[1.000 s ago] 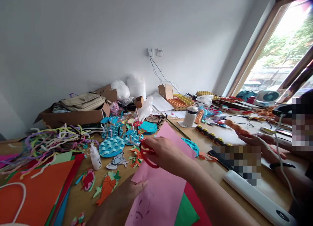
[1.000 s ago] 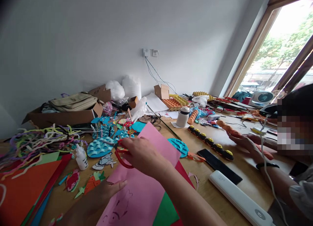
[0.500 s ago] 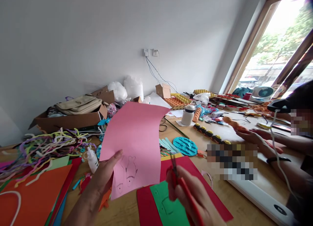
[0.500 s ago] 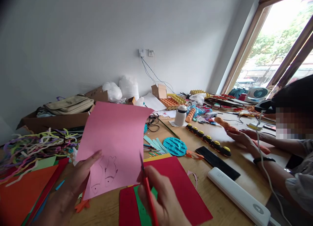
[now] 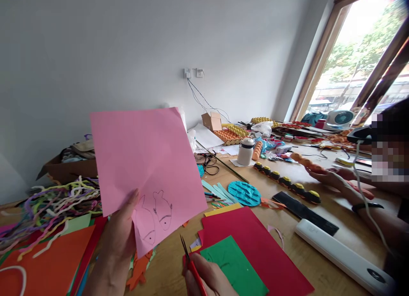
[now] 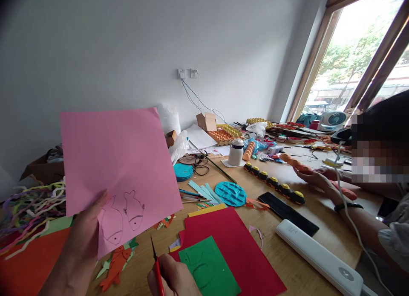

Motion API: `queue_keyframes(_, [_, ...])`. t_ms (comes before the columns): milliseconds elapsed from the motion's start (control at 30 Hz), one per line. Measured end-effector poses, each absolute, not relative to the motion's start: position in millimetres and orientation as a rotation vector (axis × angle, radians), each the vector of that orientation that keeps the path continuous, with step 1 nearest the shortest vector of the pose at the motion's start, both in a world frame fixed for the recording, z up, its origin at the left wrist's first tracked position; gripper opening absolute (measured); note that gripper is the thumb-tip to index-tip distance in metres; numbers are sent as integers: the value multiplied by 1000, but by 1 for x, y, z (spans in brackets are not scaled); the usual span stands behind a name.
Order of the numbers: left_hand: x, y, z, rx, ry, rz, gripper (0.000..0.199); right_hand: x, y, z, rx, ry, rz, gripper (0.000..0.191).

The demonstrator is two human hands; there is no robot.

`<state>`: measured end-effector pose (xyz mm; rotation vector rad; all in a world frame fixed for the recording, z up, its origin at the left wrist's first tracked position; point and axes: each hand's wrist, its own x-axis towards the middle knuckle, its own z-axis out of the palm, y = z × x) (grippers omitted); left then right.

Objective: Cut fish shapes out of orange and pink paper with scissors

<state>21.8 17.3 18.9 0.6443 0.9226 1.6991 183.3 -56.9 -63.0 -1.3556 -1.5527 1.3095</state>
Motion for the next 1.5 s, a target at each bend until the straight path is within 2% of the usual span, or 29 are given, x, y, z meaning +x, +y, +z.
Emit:
queue_keyframes(300, [14,8,21,611,941,1716,36,173,-42,-36,-1230,-1589,1424,23])
queue_keyframes(500, [13,8,22,561,909,1722,36,173,-41,-28,-1240,-1546,1464,21])
queue_keyframes(933, [9,6,18,556,991,1697,39,170,-40,-38,-1304,-1559,1298,36])
queue_keyframes(1200, [10,5,23,540,1008,1731,32,175,-34,-46,-1202,-1668,1150,44])
queue_keyframes(1500, [15,3,34,514,1108,1700,33,174,-45,-30,-1300,-1570,1336,33])
